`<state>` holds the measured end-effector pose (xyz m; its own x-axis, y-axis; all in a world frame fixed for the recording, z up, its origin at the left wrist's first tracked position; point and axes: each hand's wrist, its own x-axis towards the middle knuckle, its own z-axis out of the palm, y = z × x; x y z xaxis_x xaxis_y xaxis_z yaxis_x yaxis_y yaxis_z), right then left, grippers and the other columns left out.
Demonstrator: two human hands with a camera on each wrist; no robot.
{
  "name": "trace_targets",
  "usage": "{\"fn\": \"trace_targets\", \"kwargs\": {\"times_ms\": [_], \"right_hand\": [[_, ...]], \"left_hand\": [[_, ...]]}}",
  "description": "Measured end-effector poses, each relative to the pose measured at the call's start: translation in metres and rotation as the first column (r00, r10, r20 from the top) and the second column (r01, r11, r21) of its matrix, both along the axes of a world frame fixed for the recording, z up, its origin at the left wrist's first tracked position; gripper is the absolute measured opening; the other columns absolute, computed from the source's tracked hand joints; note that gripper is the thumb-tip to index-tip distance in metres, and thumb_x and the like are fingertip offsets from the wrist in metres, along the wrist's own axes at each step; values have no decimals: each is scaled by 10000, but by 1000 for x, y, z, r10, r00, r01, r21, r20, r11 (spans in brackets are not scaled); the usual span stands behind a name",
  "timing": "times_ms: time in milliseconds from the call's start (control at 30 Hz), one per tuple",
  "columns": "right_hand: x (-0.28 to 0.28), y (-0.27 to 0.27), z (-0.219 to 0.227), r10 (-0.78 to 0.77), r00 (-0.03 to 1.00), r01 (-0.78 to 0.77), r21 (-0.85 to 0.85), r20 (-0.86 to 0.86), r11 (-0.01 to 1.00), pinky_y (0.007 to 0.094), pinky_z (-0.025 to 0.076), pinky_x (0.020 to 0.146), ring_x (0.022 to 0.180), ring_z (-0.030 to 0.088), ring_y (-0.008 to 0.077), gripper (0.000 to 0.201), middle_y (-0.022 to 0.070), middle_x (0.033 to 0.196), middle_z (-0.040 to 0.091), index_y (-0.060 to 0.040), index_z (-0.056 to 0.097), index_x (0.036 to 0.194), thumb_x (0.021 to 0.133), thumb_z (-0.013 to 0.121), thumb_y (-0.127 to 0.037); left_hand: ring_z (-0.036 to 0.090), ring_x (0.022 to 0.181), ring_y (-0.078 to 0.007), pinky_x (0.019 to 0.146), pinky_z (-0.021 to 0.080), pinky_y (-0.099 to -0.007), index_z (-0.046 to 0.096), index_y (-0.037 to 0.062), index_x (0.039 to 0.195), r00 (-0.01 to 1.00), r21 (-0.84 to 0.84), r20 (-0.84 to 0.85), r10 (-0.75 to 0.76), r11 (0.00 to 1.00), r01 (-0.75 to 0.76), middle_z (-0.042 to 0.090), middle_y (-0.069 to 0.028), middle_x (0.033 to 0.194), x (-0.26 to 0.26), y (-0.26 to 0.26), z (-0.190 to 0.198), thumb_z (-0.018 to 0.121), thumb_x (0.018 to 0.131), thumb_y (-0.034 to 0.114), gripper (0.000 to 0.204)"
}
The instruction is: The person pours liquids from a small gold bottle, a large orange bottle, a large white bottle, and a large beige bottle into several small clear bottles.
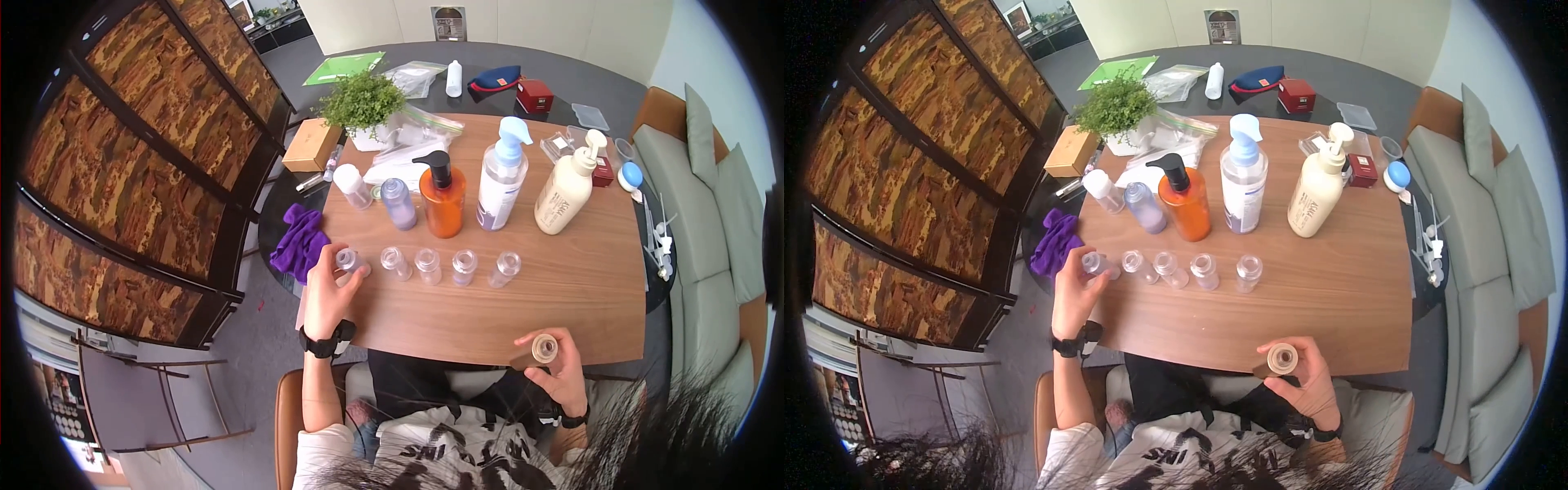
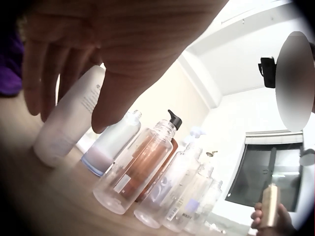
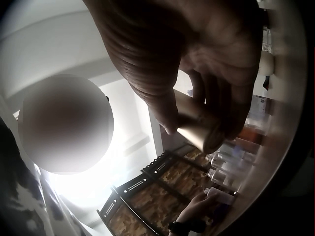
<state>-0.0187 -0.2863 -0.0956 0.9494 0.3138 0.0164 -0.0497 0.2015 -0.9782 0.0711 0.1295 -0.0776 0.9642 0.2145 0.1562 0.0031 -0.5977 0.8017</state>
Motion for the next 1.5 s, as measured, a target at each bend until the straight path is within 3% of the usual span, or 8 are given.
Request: {"fn": "trace_targets", "kwargs": {"times_ms": [167, 400, 533, 900, 1100, 1200, 1333, 1500], "right_hand": [[-2, 1, 9, -47, 999, 46, -10, -23, 999, 413, 484, 1134, 1290, 641, 234, 571, 146, 1320, 687, -37, 518, 1342, 905, 881, -95], [-13, -5, 5, -105, 994, 105, 13, 0, 994, 427, 476, 1136, 1281, 646, 254, 582, 144, 1307, 689, -39, 512, 1331, 895, 893, -102], [-19, -5, 8, -99, 995, 100, -29, 30, 995, 433, 479, 1135, 1288, 647, 260, 590, 148, 1310, 688, -37, 510, 1330, 881, 893, -66], [-22, -3, 22, -52, 998, 53, -58, 20, 997, 420, 510, 1101, 1231, 676, 246, 587, 142, 1295, 711, -22, 612, 1326, 826, 919, -15], [-7, 17, 17, 66, 983, -51, -86, 174, 995, 398, 561, 1000, 1155, 700, 280, 576, 182, 1277, 709, -1, 685, 1324, 826, 944, -130], [0, 24, 29, 128, 967, -87, -187, 222, 979, 404, 553, 1024, 1171, 722, 296, 548, 155, 1287, 742, -23, 711, 1297, 801, 932, -96], [6, 25, 46, 155, 943, -53, -330, 294, 942, 396, 573, 1004, 1151, 730, 311, 558, 152, 1281, 736, -29, 713, 1293, 786, 935, -104], [13, 18, 58, 145, 899, 72, -466, 413, 882, 385, 611, 914, 1114, 726, 300, 529, 157, 1265, 724, -43, 716, 1301, 821, 920, -134]], "left_hand": [[590, 1410, -322, 1175, 483, -440, 497, 12, 1535, 995, 72, 93, 33, 997, -39, 588, -231, 1515, -13, 2, 16, 936, 797, 113, 864], [464, 1506, -380, 1287, 290, -605, 621, 64, 1417, 906, 635, 75, -417, 720, 279, 530, -159, 1579, 8, -12, 67, 959, 741, 230, 774], [480, 1478, -356, 1302, 218, -651, 680, 82, 1251, 869, 690, 2, -495, 630, 357, 579, -118, 1488, 26, -23, 60, 947, 748, 252, 593], [709, 1247, -338, 1263, 325, -596, 620, 64, 1227, 885, 75, 265, -383, 923, 377, 751, -140, 1228, -53, -25, 79, 897, 787, 110, 523], [689, 1226, -331, 1109, 518, -461, 597, 52, 1295, 842, -490, 355, -407, 686, 538, 647, -172, 1261, -92, -72, 39, 862, 841, 40, 526], [698, 1180, -377, 1018, 564, -517, 599, 27, 1298, 837, -512, 318, -445, 663, 547, 624, -193, 1225, -98, -94, 27, 894, 862, 156, 542], [713, 1161, -344, 978, 583, -440, 621, 23, 1321, 792, -92, 194, -579, 793, 602, 674, -184, 1234, -96, -102, 34, 931, 823, 125, 595], [732, 1096, -334, 923, 603, -421, 672, 25, 1280, 818, -96, 224, -530, 823, 560, 709, -183, 1237, -94, -111, 23, 934, 807, 104, 546]]}}
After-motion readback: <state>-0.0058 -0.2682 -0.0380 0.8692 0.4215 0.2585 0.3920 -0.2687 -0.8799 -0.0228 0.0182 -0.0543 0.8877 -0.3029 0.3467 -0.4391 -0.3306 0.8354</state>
